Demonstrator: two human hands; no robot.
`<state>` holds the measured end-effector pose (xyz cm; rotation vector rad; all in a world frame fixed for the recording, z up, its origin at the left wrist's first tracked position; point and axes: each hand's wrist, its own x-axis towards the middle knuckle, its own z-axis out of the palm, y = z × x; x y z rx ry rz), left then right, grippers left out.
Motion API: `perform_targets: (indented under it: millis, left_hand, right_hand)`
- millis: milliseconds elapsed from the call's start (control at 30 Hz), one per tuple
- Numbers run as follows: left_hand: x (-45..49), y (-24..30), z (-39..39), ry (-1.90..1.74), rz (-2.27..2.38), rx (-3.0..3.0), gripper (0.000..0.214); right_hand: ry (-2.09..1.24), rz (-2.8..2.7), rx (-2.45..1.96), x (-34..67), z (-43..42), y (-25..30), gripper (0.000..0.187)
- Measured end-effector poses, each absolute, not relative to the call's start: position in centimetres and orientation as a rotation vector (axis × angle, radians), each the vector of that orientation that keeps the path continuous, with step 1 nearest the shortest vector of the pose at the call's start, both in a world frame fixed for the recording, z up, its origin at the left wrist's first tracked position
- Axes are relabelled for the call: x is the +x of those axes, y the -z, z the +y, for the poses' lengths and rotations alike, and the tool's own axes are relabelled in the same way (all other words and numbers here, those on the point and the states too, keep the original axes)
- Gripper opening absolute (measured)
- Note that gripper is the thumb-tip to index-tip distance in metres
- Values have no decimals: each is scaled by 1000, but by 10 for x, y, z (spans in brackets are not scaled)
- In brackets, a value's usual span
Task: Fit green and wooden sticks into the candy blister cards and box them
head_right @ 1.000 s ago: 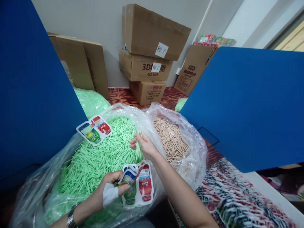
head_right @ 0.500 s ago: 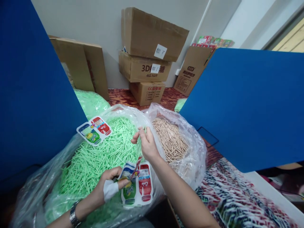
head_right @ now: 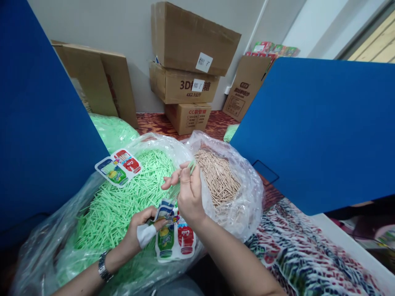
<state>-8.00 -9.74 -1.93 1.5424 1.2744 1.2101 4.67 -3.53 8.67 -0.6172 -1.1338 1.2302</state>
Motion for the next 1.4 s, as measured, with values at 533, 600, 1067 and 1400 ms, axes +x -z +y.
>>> perform_targets:
  millis: [533, 600, 1067, 1400]
  left_hand:
    - [-81, 30, -101, -1149, 1216, 1507, 27]
    - [-81, 31, -101, -1153, 1206, 1487, 25]
    - [-78, 24, -97, -1226, 1247, 1519, 28]
    - [-89, 13, -89, -1287, 1237, 1632, 17]
  right_hand:
    - [-1023, -1367, -884, 61, 1, -64, 17]
    - [-1074, -1276, -833, 59, -7, -68, 17]
    - [-969, -1340, -688, 46, -43, -65, 11]
    - [-799, -1879, -847, 78, -31, -52, 45]
